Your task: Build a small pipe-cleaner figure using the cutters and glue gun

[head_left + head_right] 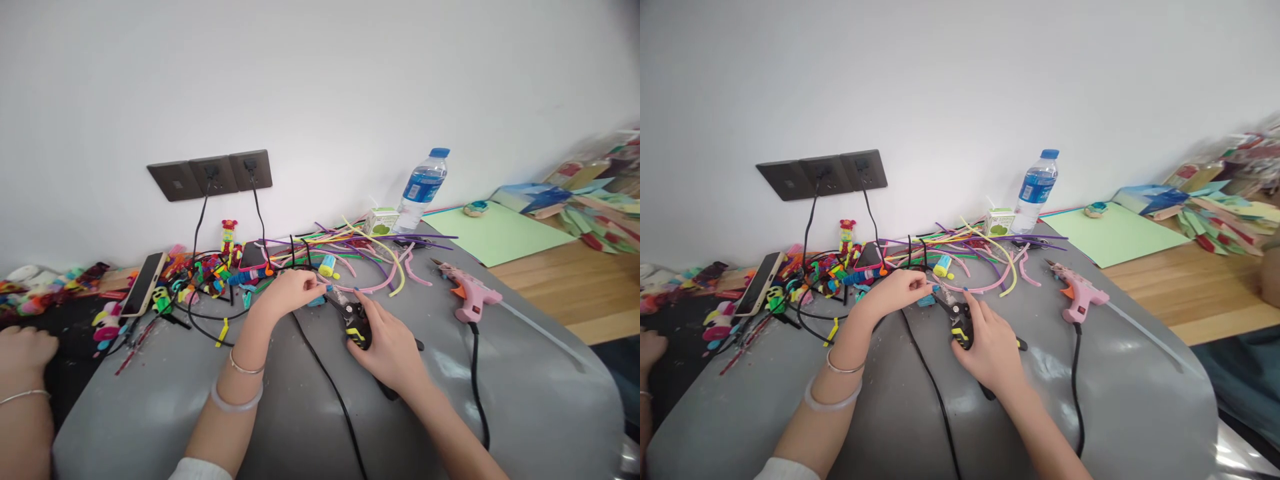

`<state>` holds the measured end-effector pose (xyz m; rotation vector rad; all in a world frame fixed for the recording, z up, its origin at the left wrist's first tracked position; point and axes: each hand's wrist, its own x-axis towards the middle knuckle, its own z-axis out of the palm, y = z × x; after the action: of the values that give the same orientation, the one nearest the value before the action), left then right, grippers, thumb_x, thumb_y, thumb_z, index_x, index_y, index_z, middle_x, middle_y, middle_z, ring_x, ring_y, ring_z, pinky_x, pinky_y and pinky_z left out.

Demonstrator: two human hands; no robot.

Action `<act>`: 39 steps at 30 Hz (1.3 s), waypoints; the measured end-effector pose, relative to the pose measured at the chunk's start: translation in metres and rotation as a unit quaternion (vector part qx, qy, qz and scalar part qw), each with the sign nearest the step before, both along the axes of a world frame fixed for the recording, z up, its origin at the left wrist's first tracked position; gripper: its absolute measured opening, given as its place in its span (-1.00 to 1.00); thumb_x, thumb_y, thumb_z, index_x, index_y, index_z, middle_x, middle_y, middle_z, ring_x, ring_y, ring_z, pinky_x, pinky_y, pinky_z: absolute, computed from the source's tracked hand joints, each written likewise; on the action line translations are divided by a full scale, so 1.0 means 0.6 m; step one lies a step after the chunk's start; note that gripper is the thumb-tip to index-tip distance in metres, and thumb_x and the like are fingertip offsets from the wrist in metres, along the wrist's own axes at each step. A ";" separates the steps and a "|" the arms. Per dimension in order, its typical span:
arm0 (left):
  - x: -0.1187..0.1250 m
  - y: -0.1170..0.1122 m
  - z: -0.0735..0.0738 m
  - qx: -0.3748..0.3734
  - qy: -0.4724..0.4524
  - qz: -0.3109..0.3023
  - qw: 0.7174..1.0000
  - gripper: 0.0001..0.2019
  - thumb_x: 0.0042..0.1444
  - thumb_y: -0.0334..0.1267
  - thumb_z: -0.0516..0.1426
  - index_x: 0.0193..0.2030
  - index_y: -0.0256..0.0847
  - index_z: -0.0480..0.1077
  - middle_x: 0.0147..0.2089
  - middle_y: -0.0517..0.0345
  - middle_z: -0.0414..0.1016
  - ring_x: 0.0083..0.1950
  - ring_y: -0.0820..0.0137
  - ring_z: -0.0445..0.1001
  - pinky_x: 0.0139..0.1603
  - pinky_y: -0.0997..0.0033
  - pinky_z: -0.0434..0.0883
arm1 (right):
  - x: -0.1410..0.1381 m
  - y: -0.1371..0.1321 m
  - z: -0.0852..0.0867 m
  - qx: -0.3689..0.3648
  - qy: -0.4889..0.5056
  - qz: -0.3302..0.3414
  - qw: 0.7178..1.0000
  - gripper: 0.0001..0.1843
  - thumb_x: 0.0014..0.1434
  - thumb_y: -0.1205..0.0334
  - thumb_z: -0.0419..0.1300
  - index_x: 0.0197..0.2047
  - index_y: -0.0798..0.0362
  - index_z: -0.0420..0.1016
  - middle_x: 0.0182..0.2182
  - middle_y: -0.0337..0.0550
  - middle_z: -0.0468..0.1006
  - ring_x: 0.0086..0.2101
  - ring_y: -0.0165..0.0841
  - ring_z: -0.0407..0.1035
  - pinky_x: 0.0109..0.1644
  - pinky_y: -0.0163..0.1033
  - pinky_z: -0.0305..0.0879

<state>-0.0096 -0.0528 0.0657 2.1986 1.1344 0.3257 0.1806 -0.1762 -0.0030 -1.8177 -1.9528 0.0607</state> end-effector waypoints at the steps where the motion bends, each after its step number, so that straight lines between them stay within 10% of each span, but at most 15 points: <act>1: 0.000 -0.001 0.000 0.006 0.004 -0.011 1.000 -0.65 0.17 0.00 0.03 -0.50 -0.20 0.31 -0.54 0.25 0.32 -0.49 0.44 0.24 -0.46 0.45 0.11 | 0.000 0.000 0.000 0.002 -0.001 0.000 1.000 -0.20 0.00 0.24 0.12 0.33 0.07 0.09 -0.12 -0.03 0.53 -0.16 -0.11 0.46 -0.17 -0.11 0.35; 39: 0.011 0.004 -0.006 0.081 0.034 -0.024 0.996 -0.76 0.12 -0.31 -0.02 -0.56 -0.18 0.25 -0.59 0.27 0.19 -0.52 0.45 0.11 -0.46 0.41 0.01 | -0.001 0.001 0.000 0.005 0.002 0.002 1.000 -0.20 0.00 0.25 0.11 0.34 0.06 0.07 -0.12 -0.02 0.53 -0.16 -0.10 0.47 -0.18 -0.10 0.36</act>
<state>-0.0030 -0.0504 0.0622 2.3910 1.1249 0.3344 0.1801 -0.1755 -0.0028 -1.8076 -1.9507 0.0554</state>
